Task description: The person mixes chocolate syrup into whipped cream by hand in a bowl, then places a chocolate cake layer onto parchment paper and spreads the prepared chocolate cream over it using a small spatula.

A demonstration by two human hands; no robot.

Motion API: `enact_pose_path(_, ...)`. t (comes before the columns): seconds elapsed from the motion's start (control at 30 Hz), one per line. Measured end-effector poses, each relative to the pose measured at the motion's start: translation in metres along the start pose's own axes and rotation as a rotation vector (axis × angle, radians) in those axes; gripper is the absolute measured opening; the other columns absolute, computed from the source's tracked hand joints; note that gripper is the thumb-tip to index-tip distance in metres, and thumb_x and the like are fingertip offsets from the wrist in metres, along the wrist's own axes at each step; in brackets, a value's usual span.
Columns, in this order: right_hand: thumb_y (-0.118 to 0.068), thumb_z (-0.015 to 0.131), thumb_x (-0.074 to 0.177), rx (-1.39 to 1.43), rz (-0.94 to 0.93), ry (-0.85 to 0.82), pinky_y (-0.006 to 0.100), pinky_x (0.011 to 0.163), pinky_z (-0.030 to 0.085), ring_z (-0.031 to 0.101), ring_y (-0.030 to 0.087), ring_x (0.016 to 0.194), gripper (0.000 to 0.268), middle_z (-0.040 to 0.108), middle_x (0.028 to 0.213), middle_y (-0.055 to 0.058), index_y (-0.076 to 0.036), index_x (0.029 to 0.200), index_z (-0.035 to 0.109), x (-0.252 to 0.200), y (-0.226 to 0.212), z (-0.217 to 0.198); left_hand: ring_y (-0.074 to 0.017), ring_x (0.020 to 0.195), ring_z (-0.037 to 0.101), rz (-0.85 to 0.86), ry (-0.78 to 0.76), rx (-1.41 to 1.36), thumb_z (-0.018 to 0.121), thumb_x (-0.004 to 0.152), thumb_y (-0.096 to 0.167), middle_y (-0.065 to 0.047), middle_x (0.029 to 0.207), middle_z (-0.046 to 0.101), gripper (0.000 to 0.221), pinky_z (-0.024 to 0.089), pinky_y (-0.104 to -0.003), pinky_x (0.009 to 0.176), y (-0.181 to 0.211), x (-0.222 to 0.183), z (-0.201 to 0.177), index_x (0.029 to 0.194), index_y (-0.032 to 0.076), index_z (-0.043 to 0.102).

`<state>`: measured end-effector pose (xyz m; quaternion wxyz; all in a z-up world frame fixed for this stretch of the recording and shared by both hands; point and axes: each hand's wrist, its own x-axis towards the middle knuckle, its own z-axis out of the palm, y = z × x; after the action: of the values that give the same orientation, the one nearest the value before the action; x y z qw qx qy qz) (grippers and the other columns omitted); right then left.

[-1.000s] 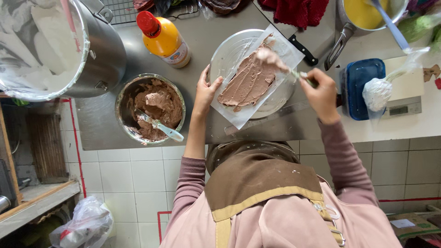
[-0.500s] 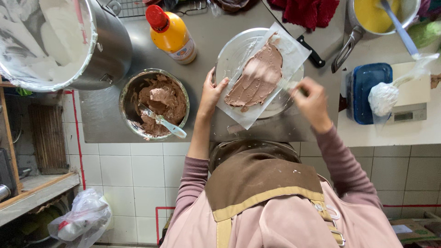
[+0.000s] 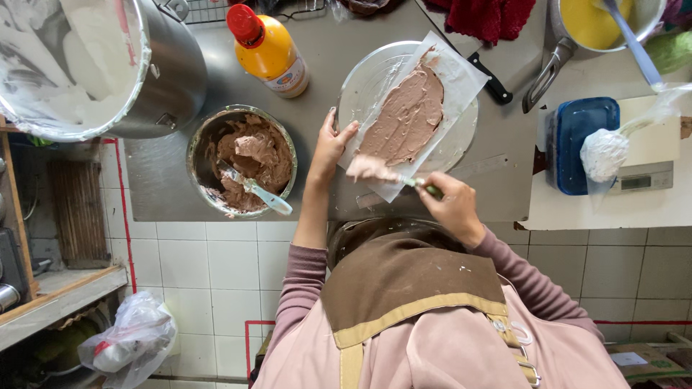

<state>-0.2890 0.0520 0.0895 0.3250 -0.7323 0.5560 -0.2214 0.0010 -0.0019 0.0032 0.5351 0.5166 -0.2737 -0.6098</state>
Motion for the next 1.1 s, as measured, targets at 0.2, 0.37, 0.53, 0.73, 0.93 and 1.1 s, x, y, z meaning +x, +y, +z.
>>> enact_pose_path(0.2, -0.015, 0.075, 0.1, -0.03, 0.118, 0.265, 0.03, 0.052, 0.041, 0.056, 0.012, 0.059, 0.012, 0.067, 0.075, 0.003, -0.007, 0.092, 0.07, 0.038, 0.037, -0.033, -0.0149, 0.108, 0.068, 0.005, -0.012, 0.002, 0.071, 0.096, 0.009, -0.013, 0.123, 0.07, 0.058, 0.054, -0.029, 0.095, 0.003, 0.003, -0.001, 0.146, -0.003, 0.045)
enact_pose_path(0.37, -0.011, 0.077, 0.094, -0.13, -0.003, 0.315, 0.032, 0.055, 0.042, 0.057, 0.015, 0.061, 0.009, 0.067, 0.078, 0.005, -0.007, 0.091, 0.07, 0.02, 0.041, -0.016, -0.0148, 0.111, 0.066, 0.014, -0.011, 0.014, 0.073, 0.095, 0.011, -0.013, 0.126, 0.069, 0.06, 0.052, -0.029, 0.098, -0.003, 0.006, -0.006, 0.146, -0.004, 0.046)
enact_pose_path(0.53, -0.009, 0.074, 0.091, 0.048, -0.091, 0.085, 0.026, 0.051, 0.045, 0.059, 0.009, 0.061, 0.004, 0.071, 0.085, 0.002, -0.007, 0.093, 0.071, -0.02, 0.014, 0.01, -0.0167, 0.113, 0.065, 0.007, -0.024, -0.021, 0.073, 0.094, 0.014, -0.015, 0.128, 0.068, 0.062, 0.052, -0.031, 0.1, -0.011, 0.015, -0.009, 0.147, -0.003, 0.045)
enact_pose_path(0.73, -0.006, 0.07, 0.095, 0.375, -0.029, -0.239, 0.029, 0.056, 0.042, 0.052, 0.013, 0.065, 0.013, 0.066, 0.083, 0.007, -0.004, 0.107, 0.067, 0.019, -0.036, -0.025, -0.0196, 0.117, 0.063, 0.046, -0.021, -0.137, 0.057, 0.099, 0.043, -0.013, 0.123, 0.065, 0.066, 0.051, -0.032, 0.105, -0.025, 0.007, -0.017, 0.148, 0.002, 0.041)
enact_pose_path(0.93, 0.0, 0.06, 0.092, 0.166, -0.435, -0.266, 0.046, 0.07, 0.053, 0.067, 0.043, 0.089, 0.02, 0.067, 0.096, 0.023, -0.002, 0.112, 0.065, 0.071, -0.11, 0.018, -0.0211, 0.108, 0.059, 0.134, -0.218, -0.872, 0.032, 0.123, 0.042, -0.011, 0.118, 0.061, 0.05, 0.053, -0.036, 0.096, -0.121, -0.032, -0.037, 0.139, -0.002, 0.048)
enact_pose_path(1.1, -0.01, 0.067, 0.086, -0.376, -0.648, -0.474, 0.038, 0.062, 0.058, 0.07, 0.028, 0.079, 0.017, 0.065, 0.092, 0.013, -0.004, 0.101, 0.062, 0.08, -0.147, 0.144, -0.0147, 0.112, 0.054, 0.033, 0.216, -0.33, 0.043, 0.114, 0.034, -0.002, 0.126, 0.053, 0.04, 0.048, -0.034, 0.098, -0.159, -0.091, -0.032, 0.142, 0.005, 0.047)
